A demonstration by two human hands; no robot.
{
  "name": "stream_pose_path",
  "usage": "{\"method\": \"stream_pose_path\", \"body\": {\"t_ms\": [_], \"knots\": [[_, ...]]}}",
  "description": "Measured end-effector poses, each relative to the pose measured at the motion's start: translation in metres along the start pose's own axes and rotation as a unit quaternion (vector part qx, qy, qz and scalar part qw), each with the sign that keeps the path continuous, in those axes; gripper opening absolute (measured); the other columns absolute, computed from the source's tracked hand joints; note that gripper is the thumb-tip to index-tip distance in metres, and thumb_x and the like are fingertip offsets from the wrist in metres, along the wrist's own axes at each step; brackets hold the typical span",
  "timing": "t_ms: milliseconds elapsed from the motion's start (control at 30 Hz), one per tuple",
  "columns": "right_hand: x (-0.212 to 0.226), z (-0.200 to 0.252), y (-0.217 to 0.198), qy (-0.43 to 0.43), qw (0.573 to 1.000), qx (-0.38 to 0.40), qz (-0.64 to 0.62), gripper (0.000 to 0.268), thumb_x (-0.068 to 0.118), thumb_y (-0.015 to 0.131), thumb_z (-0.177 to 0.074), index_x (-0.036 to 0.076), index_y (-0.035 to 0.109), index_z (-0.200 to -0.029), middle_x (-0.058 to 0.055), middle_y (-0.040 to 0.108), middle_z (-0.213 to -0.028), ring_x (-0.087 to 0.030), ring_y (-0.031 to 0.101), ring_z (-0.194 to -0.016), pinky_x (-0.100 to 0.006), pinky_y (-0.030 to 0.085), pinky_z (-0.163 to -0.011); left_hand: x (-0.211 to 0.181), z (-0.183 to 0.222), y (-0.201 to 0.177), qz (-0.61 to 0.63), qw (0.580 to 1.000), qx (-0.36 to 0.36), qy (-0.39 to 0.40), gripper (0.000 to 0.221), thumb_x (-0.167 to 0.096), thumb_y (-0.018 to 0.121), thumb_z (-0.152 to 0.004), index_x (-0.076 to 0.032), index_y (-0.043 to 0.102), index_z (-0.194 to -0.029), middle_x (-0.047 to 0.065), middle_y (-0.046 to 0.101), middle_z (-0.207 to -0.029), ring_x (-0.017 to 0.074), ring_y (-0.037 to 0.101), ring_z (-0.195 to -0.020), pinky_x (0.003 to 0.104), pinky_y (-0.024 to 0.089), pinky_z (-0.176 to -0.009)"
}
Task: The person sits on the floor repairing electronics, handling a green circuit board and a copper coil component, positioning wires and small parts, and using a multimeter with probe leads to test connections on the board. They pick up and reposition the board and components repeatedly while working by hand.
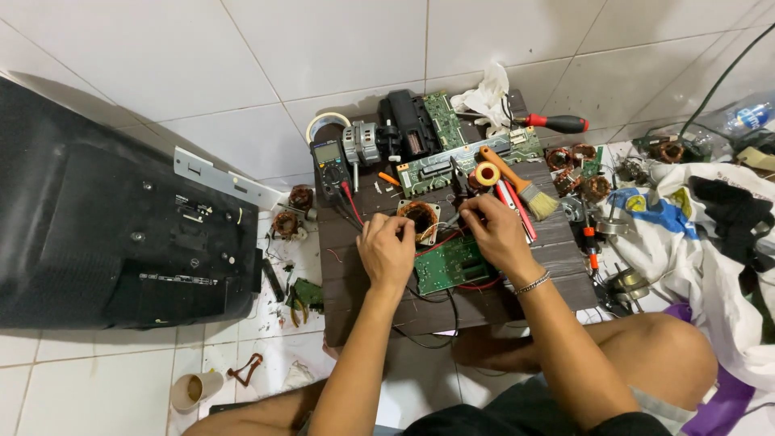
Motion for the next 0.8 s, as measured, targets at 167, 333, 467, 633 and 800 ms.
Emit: {"method": "stream_pose_path", "body": {"t_ms": [167, 333, 467, 633, 800], "knots": [[0.009, -0.003, -0.001, 0.009, 1.0, 0.003, -0.005, 0.007, 0.016, 0.071, -0.095, 0.014, 0.074, -0.101, -0.013, 0.07, -0.084, -0.037, 0.071, -0.084, -0.045, 0.055, -0.072, 0.0, -0.002, 0.003, 0.0, 1.0, 0.008, -0.005, 0.01, -0.026, 0.073, -0.09, -0.018, 0.079, -0.088, -0.003, 0.062, -0.082, 0.0214, 0.064, -0.086, 0.042, 0.047, -0.084], [0.012, -0.007, 0.0, 0.007, 1.0, 0.01, -0.006, 0.007, 0.016, 0.07, -0.096, 0.014, 0.073, -0.102, -0.014, 0.069, -0.084, -0.038, 0.07, -0.084, -0.046, 0.055, -0.072, 0.001, -0.002, 0.003, -0.008, 1.0, -0.012, 0.007, 0.008, -0.028, 0.075, -0.086, -0.021, 0.078, -0.087, -0.004, 0.06, -0.08, 0.0221, 0.064, -0.084, 0.042, 0.047, -0.082], [0.01, -0.007, 0.003, 0.014, 1.0, 0.017, -0.004, 0.008, 0.016, 0.071, -0.095, 0.014, 0.073, -0.103, -0.014, 0.069, -0.084, -0.037, 0.07, -0.084, -0.046, 0.055, -0.072, -0.001, -0.003, 0.004, -0.001, 1.0, -0.011, 0.008, 0.007, -0.028, 0.075, -0.087, -0.021, 0.078, -0.086, -0.004, 0.061, -0.08, 0.0215, 0.065, -0.084, 0.042, 0.047, -0.082], [0.013, -0.008, 0.004, 0.014, 1.0, 0.024, -0.003, 0.009, 0.016, 0.071, -0.095, 0.014, 0.073, -0.103, -0.015, 0.069, -0.084, -0.038, 0.07, -0.085, -0.046, 0.055, -0.072, -0.001, -0.002, 0.004, -0.013, 1.0, -0.011, 0.005, 0.008, -0.028, 0.074, -0.087, -0.021, 0.078, -0.086, -0.005, 0.061, -0.08, 0.0208, 0.064, -0.083, 0.041, 0.045, -0.081], [0.013, -0.008, 0.004, 0.015, 0.999, 0.027, -0.013, 0.008, 0.016, 0.07, -0.095, 0.014, 0.073, -0.103, -0.014, 0.07, -0.085, -0.036, 0.071, -0.086, -0.045, 0.055, -0.072, 0.002, 0.0, 0.006, -0.014, 1.0, -0.009, 0.0, 0.008, -0.028, 0.074, -0.088, -0.021, 0.077, -0.086, -0.005, 0.06, -0.08, 0.0204, 0.064, -0.084, 0.04, 0.045, -0.082]]}}
Point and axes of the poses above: each hand's wrist, its own z-axis away from the middle knuckle, its own y-axis out of the palm, x = y × z, the point moved 5 cm from there along -z, towards the middle knuckle
